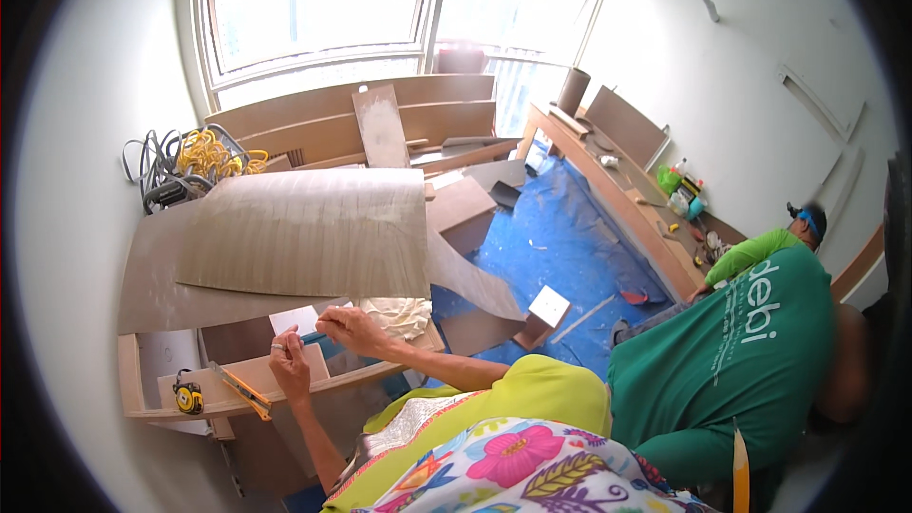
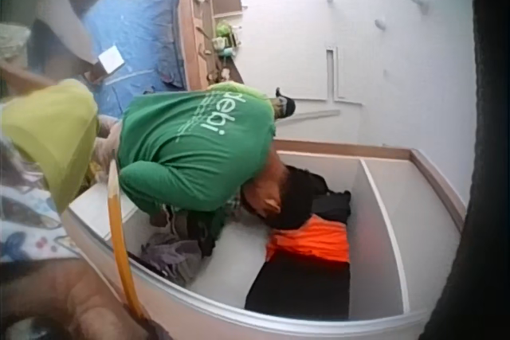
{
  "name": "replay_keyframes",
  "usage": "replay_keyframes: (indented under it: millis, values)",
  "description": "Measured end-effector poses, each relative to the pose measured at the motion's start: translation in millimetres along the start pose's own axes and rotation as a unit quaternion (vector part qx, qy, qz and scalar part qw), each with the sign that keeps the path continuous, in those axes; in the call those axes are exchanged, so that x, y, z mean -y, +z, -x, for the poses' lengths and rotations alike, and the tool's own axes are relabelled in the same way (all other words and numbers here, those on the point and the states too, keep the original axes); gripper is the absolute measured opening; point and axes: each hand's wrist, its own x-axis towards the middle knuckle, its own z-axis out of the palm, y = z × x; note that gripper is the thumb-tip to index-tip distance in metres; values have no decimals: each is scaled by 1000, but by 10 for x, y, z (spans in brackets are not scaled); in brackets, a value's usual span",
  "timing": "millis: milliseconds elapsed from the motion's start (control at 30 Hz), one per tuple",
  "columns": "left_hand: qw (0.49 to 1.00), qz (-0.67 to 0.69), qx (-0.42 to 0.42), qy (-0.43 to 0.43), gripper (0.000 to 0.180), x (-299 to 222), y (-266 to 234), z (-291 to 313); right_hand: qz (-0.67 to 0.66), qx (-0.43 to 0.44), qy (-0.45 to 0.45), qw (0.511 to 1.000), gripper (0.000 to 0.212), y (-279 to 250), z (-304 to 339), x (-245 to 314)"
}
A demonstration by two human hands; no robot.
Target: The person measures and marks a large curved wooden panel using a tape measure, pencil, and straightedge. They then use a utility knife to cut along the marked line. Another person is visible in the background working on a different piece.
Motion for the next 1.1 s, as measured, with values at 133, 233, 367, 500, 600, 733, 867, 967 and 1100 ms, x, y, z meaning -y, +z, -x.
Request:
replay_keyframes:
  millis: [133, 233, 367, 500, 600, 733, 867, 967, 1100]
  values:
    - [1000, 9, 7, -1, 28, -54, -23, 3, -5, 0, 31, 1000, 30, 18, -73, 87]
    - [1000, 21, 8, 12, 28, -56, -20, 13, 52, 12, 19, 998, 33, 37, -107, 229]
    - [999, 16, 18, 24, 28, -12, -7, 8, 105, 8, -82, 991, 34, 208, -10, 289]
    - [998, 2, 28, 48, 29, 10, -93, 7, 96, 42, -47, 993, 34, 426, 78, 104]
    - [998, -27, 46, 14, 27, -49, -80, 13, 33, 23, 10, 999, 30, 350, 153, 92]
    - [999, 10, 37, 21, 26, 1, -43, 11, -27, 10, 44, 999, 24, 211, 178, 156]
    - [999, 3, 34, 19, 26, -10, -42, 17, -31, -47, 90, 994, 33, 144, 211, 112]
    - [999, 5, 28, 24, 26, 13, -46, 20, -47, -80, 124, 988, 39, 127, 221, 37]
    - [999, 10, 33, 11, 26, 10, -25, 27, -26, -54, 142, 988, 40, 32, 232, -103]
